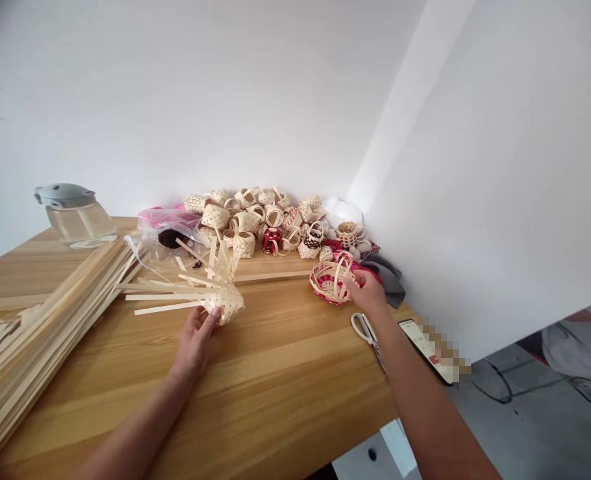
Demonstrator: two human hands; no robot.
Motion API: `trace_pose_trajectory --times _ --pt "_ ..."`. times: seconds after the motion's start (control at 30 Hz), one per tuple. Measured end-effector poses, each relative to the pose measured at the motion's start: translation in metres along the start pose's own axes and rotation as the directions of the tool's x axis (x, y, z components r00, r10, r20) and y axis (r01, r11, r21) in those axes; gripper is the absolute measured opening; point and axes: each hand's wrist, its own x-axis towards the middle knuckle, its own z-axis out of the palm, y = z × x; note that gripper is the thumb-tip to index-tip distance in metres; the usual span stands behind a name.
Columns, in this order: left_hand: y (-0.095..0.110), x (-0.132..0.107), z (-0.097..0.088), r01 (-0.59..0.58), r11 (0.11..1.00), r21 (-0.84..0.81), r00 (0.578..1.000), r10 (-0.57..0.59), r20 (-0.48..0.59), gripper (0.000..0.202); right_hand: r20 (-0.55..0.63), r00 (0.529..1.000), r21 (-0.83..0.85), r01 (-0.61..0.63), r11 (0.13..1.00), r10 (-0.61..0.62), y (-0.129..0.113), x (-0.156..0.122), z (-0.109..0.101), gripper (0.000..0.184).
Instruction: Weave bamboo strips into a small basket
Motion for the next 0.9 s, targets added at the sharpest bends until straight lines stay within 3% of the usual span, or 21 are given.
trace_pose_trajectory --times 0.07,0.17,0.27,0.43,0.53,0.63,0.77,0.9 --pt "-0.001 0.001 -0.001 0.007 1.000 0.013 1.000 -0.007 -0.004 0.058 0.055 0.998 -0.005 -0.022 1.000 0.022 0.001 -0.011 0.013 0.046" --pt "-0.003 0.001 -0.002 0.006 1.000 0.025 1.000 -0.006 -0.017 0.058 0.137 0.989 -0.017 -0.052 0.998 0.054 -0.004 -0.023 0.031 0.031" --pt "-0.003 0.002 -0.002 -0.007 1.000 0.026 1.000 0.007 -0.013 0.056 0.174 0.982 -0.031 -0.065 0.997 0.069 -0.013 -0.025 0.030 0.025" --pt "-0.002 0.001 -0.002 0.018 1.000 0.007 1.000 -0.018 -0.005 0.056 0.231 0.972 -0.004 -0.051 0.999 0.050 -0.034 -0.020 -0.013 0.027" --pt "0.000 0.000 -0.001 0.019 1.000 -0.010 1.000 -0.019 0.007 0.052 0.290 0.955 0.179 -0.116 0.977 0.060 -0.048 -0.022 -0.045 0.034" --pt "0.001 -0.001 0.000 0.013 1.000 -0.024 1.000 -0.013 0.002 0.050 0.305 0.950 0.262 -0.145 0.954 0.061 -0.062 -0.021 -0.064 0.036" --pt "0.002 -0.001 0.001 0.006 0.999 -0.041 1.000 -0.006 -0.008 0.051 0.213 0.977 0.352 -0.052 0.934 -0.026 -0.094 0.007 -0.057 0.032" --pt "0.003 -0.001 0.001 0.017 0.999 -0.032 1.000 -0.017 0.001 0.054 0.047 0.992 0.400 0.092 0.912 -0.121 -0.156 0.072 -0.018 0.025"
